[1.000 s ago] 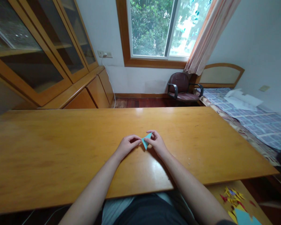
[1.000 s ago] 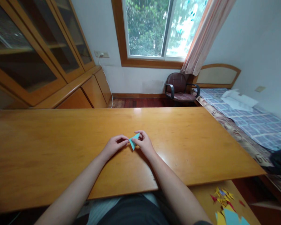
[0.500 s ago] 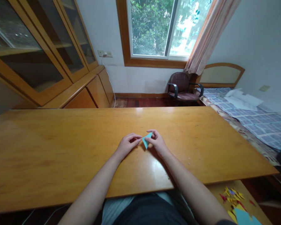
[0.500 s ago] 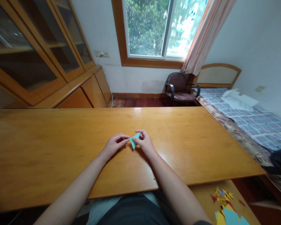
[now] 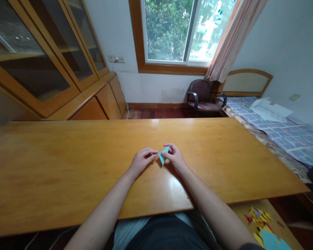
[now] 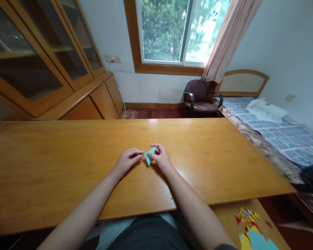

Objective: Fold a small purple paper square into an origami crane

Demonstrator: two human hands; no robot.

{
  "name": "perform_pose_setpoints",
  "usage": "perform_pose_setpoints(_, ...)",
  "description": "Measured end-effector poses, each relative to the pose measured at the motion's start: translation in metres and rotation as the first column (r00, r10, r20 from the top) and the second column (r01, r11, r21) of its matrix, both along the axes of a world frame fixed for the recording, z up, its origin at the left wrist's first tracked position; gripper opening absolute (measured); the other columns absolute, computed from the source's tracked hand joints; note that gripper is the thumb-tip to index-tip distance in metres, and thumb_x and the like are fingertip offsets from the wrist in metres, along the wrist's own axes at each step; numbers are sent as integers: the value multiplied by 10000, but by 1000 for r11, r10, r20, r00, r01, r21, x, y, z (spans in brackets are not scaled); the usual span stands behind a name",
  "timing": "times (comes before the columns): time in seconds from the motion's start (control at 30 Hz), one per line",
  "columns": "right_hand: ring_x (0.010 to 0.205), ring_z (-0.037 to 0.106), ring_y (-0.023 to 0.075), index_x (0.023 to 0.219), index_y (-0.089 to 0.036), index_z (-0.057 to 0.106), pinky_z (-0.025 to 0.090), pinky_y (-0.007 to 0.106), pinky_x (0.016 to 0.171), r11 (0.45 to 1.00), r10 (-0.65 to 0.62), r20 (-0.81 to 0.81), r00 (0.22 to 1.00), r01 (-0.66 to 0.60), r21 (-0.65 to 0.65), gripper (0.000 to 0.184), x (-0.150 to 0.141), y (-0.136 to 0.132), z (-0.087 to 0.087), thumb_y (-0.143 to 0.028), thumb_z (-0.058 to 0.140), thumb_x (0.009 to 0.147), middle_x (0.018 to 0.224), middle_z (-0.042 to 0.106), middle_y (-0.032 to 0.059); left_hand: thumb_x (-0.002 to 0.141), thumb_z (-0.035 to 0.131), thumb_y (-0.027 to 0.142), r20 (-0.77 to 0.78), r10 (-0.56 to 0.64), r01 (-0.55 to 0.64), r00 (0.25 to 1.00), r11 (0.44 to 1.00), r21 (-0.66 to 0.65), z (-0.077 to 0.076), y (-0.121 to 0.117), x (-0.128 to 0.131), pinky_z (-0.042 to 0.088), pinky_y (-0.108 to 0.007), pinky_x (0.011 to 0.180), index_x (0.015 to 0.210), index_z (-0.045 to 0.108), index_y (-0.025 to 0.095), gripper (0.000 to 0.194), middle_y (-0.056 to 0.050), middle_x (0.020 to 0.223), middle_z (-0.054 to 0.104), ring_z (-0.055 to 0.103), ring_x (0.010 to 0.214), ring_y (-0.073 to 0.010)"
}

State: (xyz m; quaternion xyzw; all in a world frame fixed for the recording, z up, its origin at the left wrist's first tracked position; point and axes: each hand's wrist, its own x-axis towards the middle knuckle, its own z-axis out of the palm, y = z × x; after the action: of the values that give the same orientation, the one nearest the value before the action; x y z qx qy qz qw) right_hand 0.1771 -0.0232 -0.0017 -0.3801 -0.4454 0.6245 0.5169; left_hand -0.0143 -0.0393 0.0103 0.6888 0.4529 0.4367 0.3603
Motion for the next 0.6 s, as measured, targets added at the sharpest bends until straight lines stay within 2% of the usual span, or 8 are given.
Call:
perform_pose_setpoints(0.23, 663, 544, 129, 1024, -221, 593, 443, 252, 642, 1000, 13, -5, 1000, -13, 9, 453, -1, 0, -3, -331, 824, 651, 709, 588, -48, 867, 661, 377, -19, 3, -3, 1000, 1000, 20, -2, 1, 0, 493, -273, 730, 939, 753, 195, 216, -63, 886, 704, 637, 805, -176)
perform_pose_setpoints(0.6, 644, 534, 120, 1012, -218, 588, 439, 250, 640, 1000, 20, -7, 1000, -20, 3, 464, -1, -1, 1, -332, 834, 636, 688, 577, -58, 853, 670, 382, -37, -7, 6, 999, 1000, -20, -3, 3, -1, 484, -277, 733, 867, 755, 190, 210, -57, 837, 712, 643, 782, -180)
